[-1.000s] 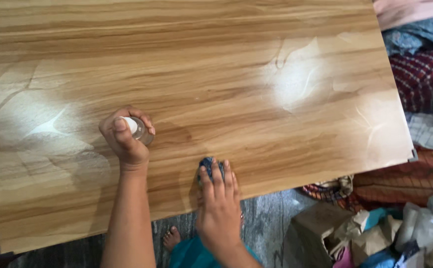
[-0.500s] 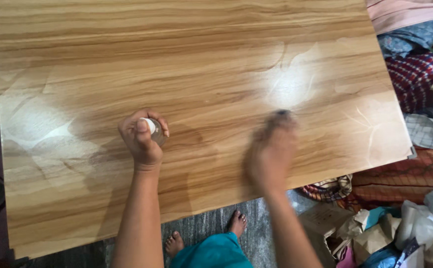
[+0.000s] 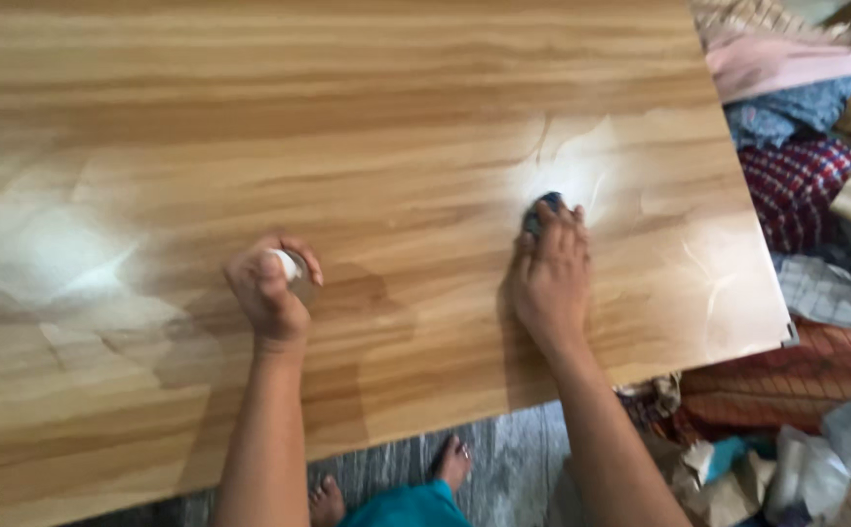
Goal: The person sprays a liquid from a small bottle onto a wooden table surface and wipes it with a cloth. The person repeatedly applies the liquid and scrubs the table in a circular motion to clean the surface.
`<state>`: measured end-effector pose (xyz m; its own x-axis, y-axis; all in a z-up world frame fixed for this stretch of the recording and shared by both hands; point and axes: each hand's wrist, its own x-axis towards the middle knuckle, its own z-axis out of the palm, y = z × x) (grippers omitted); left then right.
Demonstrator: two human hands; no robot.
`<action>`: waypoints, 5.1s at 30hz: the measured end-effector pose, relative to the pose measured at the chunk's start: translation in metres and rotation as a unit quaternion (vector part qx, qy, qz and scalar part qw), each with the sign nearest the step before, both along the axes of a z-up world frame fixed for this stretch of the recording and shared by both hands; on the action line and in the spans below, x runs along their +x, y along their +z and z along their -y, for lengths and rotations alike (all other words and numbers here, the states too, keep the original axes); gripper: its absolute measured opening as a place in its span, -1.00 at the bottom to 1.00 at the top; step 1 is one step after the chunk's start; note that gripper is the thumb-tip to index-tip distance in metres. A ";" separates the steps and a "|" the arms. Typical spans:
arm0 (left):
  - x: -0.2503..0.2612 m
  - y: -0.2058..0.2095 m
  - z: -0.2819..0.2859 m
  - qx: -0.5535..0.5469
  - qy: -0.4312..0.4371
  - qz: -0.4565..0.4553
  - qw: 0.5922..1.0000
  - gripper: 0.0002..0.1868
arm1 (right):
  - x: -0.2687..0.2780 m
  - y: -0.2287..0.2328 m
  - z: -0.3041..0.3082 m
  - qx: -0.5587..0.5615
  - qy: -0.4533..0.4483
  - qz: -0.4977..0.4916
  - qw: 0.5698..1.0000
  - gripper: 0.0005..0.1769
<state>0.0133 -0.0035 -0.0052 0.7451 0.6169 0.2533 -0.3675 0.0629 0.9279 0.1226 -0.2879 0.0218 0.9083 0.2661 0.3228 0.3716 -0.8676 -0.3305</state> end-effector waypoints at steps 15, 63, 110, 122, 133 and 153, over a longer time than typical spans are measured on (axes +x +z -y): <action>0.047 0.007 0.030 0.024 0.010 0.004 1.000 -0.10 | 0.009 -0.003 -0.072 -0.058 0.198 -0.024 0.978 -0.38; 0.094 -0.017 0.049 -0.029 0.017 0.049 0.998 -0.13 | 0.048 -0.030 -0.102 -0.010 0.218 -0.023 0.976 -0.28; 0.175 -0.006 0.029 -0.005 -0.008 0.016 1.000 -0.07 | 0.118 -0.025 -0.130 -0.043 0.209 -0.048 0.976 -0.26; 0.191 -0.007 0.027 -0.010 -0.011 0.014 1.000 -0.11 | 0.166 -0.013 -0.105 -0.023 -0.024 -0.050 0.998 -0.23; 0.210 -0.001 0.032 -0.011 -0.023 0.022 0.999 -0.15 | 0.196 -0.022 -0.067 -0.041 0.097 -0.098 0.990 -0.49; 0.220 -0.005 0.020 0.002 -0.010 0.012 1.000 -0.16 | 0.211 -0.026 -0.109 -0.105 0.114 -0.231 0.961 -0.60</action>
<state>0.2329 -0.0240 -0.0103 0.7512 0.6005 0.2741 -0.3890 0.0672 0.9188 0.3338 -0.1787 -0.0039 0.8518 0.4911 -0.1826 0.4166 -0.8461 -0.3324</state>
